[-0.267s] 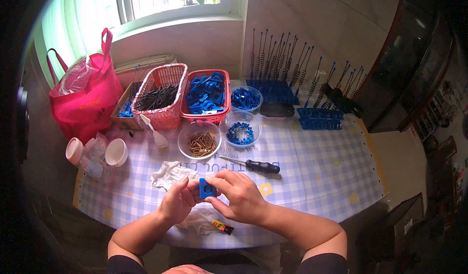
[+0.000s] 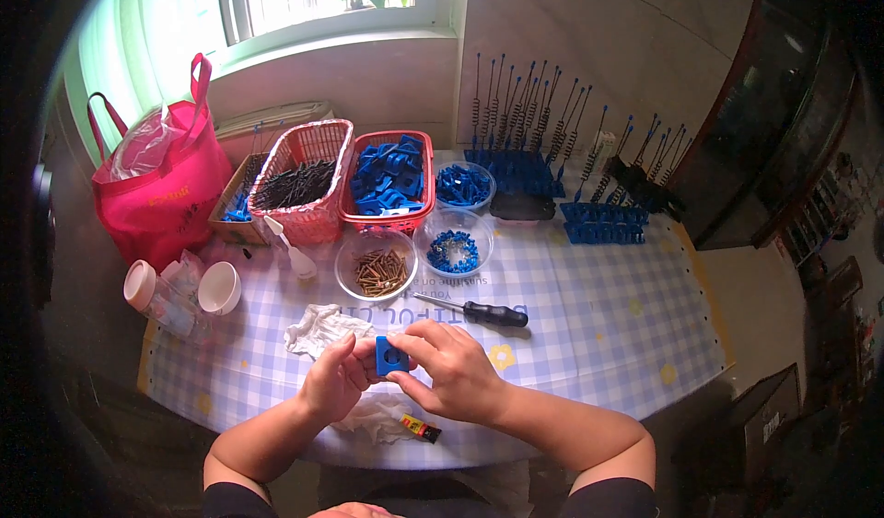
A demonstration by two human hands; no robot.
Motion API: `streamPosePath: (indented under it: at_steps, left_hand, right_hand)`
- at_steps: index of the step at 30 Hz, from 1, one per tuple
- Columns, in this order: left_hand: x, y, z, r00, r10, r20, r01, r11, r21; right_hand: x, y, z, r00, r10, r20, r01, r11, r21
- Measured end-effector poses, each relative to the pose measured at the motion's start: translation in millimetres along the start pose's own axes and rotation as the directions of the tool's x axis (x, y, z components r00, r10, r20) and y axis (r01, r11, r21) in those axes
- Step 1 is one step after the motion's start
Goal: The person assembles small blue plastic housings for lighting fixtures by hand, inserting internal metal pins and components into them.
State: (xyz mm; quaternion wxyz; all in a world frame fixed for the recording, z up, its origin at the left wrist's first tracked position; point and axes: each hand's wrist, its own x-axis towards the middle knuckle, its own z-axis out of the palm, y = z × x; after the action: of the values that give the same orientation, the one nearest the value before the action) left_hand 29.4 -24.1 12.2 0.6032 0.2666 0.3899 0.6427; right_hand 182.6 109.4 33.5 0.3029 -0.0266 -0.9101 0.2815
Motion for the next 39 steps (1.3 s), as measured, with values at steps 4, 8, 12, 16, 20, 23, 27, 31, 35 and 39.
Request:
streamPosePath:
  at_steps: [4, 8, 12, 16, 20, 23, 27, 31, 35, 39]
  left_hand:
    - [-0.5, 0.7, 0.7, 1.000, -0.003, 0.001, 0.003, 1.000, -0.001]
    - [-0.2, 1.2, 1.1, 1.000, -0.007, -0.002, 0.007, 1.000, -0.010]
    - [0.0, 1.1, 1.2, 1.000, -0.011, -0.002, 0.011, 1.000, -0.006]
    - [-0.1, 0.9, 0.9, 1.000, -0.013, -0.001, 0.013, 1.000, -0.006]
    - [-0.5, 0.6, 1.2, 1.000, -0.018, -0.006, 0.018, 1.000, -0.005]
    - [-0.7, 0.9, 1.4, 1.000, -0.020, -0.004, 0.020, 1.000, -0.002]
    - [-0.3, 0.5, 1.0, 1.000, -0.019, -0.005, 0.019, 1.000, -0.004]
    - [-0.6, 1.0, 1.6, 1.000, -0.016, -0.005, 0.016, 1.000, -0.004]
    - [-0.1, 1.5, 2.5, 1.000, -0.011, -0.002, 0.011, 1.000, 0.007]
    - [-0.2, 1.3, 1.6, 1.000, -0.008, -0.002, 0.008, 1.000, 0.002]
  right_hand:
    - [-0.2, -0.6, -0.5, 1.000, 0.013, 0.013, -0.013, 1.000, 0.005]
    - [0.4, 0.2, 0.0, 1.000, 0.011, 0.005, -0.011, 1.000, 0.003]
    - [-0.4, 0.6, -0.2, 1.000, 0.007, 0.011, -0.008, 1.000, 0.004]
    - [0.3, 0.0, -0.1, 1.000, 0.013, 0.000, -0.013, 1.000, 0.003]
    - [0.1, 0.4, -0.2, 1.000, 0.014, 0.003, -0.014, 1.000, 0.004]
    - [-0.1, 0.3, -0.5, 1.000, 0.019, 0.008, -0.019, 1.000, 0.005]
    - [-0.1, 0.5, -0.5, 0.999, 0.027, 0.016, -0.028, 1.000, 0.007]
    - [-0.1, 0.6, -0.7, 0.999, 0.032, 0.019, -0.032, 0.999, 0.013]
    - [0.0, 1.8, -0.7, 1.000, -0.003, 0.010, 0.003, 1.000, 0.006]
    - [-0.1, 0.6, -0.7, 1.000, 0.017, 0.020, -0.018, 1.000, 0.023]
